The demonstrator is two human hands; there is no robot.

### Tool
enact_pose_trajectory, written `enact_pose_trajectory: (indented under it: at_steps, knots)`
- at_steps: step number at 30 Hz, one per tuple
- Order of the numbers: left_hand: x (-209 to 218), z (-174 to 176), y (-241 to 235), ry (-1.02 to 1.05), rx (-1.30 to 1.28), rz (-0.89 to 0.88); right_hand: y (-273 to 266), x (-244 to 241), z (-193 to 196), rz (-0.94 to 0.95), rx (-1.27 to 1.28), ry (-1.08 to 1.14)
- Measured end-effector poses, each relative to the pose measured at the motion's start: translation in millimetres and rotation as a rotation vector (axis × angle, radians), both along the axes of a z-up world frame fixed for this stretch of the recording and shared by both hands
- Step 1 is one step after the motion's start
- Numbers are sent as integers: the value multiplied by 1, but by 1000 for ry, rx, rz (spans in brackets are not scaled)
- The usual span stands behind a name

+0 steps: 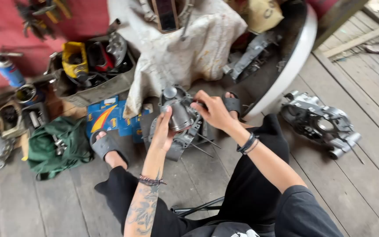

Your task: Cleaning and inspecting a motorcycle cylinder block and piston by hand.

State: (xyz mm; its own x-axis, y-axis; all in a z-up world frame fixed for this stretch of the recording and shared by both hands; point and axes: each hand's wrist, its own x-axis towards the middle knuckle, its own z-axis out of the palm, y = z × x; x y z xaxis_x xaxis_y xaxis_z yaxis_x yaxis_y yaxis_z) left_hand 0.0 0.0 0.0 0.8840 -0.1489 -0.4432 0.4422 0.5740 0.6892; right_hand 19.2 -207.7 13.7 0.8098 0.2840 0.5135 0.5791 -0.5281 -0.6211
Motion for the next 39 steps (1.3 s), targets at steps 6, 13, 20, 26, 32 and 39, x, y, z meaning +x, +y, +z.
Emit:
enact_pose_trajectory:
  at_steps: [6,13,20,26,32,39]
  knots:
    - [1,14,-11,5,20,-26,-2,-33,2,57,-81,-66]
    - [5,-10,-9,-14,73,-167,-10,-38,6,34,-171,-137]
    - [5,-5,-14,-11,123,-174,7,-48,7,35,-115,-204]
    - [7,-19,-8,9,146,-192,11,-40,-8,23,-186,-261]
    - [2,-8,1,13,71,-142,23,-34,10,22,-130,-254]
    - [3,-8,9,-14,42,-113,29,-31,14,27,-161,-261]
